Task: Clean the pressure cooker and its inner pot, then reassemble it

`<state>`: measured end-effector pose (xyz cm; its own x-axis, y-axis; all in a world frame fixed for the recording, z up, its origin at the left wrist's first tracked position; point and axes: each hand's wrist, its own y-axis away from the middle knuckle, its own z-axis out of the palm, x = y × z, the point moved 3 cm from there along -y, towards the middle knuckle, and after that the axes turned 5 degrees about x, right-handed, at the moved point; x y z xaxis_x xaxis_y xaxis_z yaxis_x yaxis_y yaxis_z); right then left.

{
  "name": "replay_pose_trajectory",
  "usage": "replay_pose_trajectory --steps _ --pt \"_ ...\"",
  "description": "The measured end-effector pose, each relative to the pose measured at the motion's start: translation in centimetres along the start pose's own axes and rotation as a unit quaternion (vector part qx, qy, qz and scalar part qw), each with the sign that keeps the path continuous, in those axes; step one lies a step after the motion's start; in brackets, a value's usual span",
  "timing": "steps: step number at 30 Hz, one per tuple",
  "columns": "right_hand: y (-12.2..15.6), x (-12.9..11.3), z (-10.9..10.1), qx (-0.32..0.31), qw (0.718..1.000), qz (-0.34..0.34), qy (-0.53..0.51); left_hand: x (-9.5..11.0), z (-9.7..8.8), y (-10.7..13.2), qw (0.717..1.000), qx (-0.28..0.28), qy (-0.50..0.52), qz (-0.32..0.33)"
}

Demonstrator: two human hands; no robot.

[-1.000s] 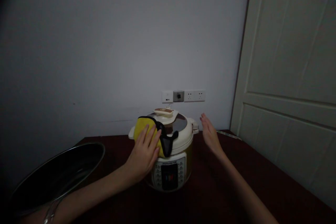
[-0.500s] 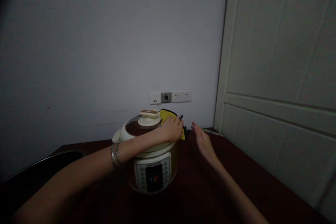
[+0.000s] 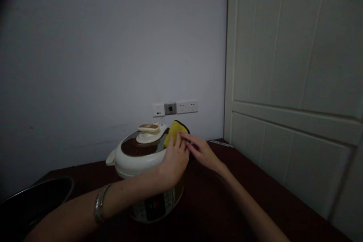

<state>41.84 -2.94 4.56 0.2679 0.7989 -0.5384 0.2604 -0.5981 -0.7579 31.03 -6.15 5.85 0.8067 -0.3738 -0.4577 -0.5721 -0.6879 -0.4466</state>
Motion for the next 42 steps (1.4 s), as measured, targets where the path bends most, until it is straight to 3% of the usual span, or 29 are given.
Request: replay_pose_trajectory --steps 3,5,7,9,11,13,16,18,21,24,27,30,34,42 --pt "-0.4 -1.8 1.5 -0.092 0.994 -0.056 0.005 -1.4 -1.9 2.4 0.999 -0.015 0.047 0.003" --pt "-0.5 -2.6 2.2 -0.102 0.991 -0.073 0.036 -3.1 -3.6 4.1 0.994 0.003 0.095 0.045" --pt "-0.7 -2.8 3.0 -0.1 0.988 -0.088 0.079 -5.4 -5.1 6.0 0.989 0.045 0.132 0.043" --pt "-1.0 -2.7 3.7 -0.085 0.986 -0.101 0.104 -8.1 -6.1 7.9 0.98 0.096 0.175 0.003" --pt "-1.2 -2.5 4.3 -0.052 0.988 -0.111 0.095 -11.1 -6.4 9.7 0.967 0.149 0.192 -0.077" --pt "-1.2 -2.3 4.6 -0.014 0.991 -0.113 0.07 -14.5 -5.9 11.2 0.939 0.206 0.192 -0.198" --pt "-1.1 -1.4 4.1 0.057 0.994 -0.082 0.041 -19.2 -3.7 13.0 0.882 0.232 0.216 -0.349" --pt "-1.4 0.1 2.8 0.143 0.989 -0.012 0.025 -21.7 -1.5 13.8 0.849 0.229 0.222 -0.42" --pt "-2.2 3.7 0.0 0.293 0.949 0.115 -0.016 -24.1 2.3 14.3 0.824 0.186 0.262 -0.467" --pt "-3.5 7.2 -1.2 0.334 0.92 0.189 -0.078 -24.8 5.6 13.9 0.805 0.155 0.322 -0.474" --pt "-4.4 9.0 0.6 0.278 0.927 0.222 -0.119 -24.8 8.1 13.1 0.765 0.143 0.403 -0.481" --pt "-4.5 9.1 3.3 0.206 0.939 0.227 -0.157 -24.6 9.8 12.5 0.724 0.124 0.473 -0.486" --pt "-3.8 8.9 5.0 0.152 0.937 0.22 -0.225 -24.4 10.3 12.3 0.695 0.131 0.51 -0.49" --pt "-5.1 10.8 4.2 0.131 0.912 0.3 -0.246 -24.2 9.9 12.2 0.688 0.122 0.499 -0.513"
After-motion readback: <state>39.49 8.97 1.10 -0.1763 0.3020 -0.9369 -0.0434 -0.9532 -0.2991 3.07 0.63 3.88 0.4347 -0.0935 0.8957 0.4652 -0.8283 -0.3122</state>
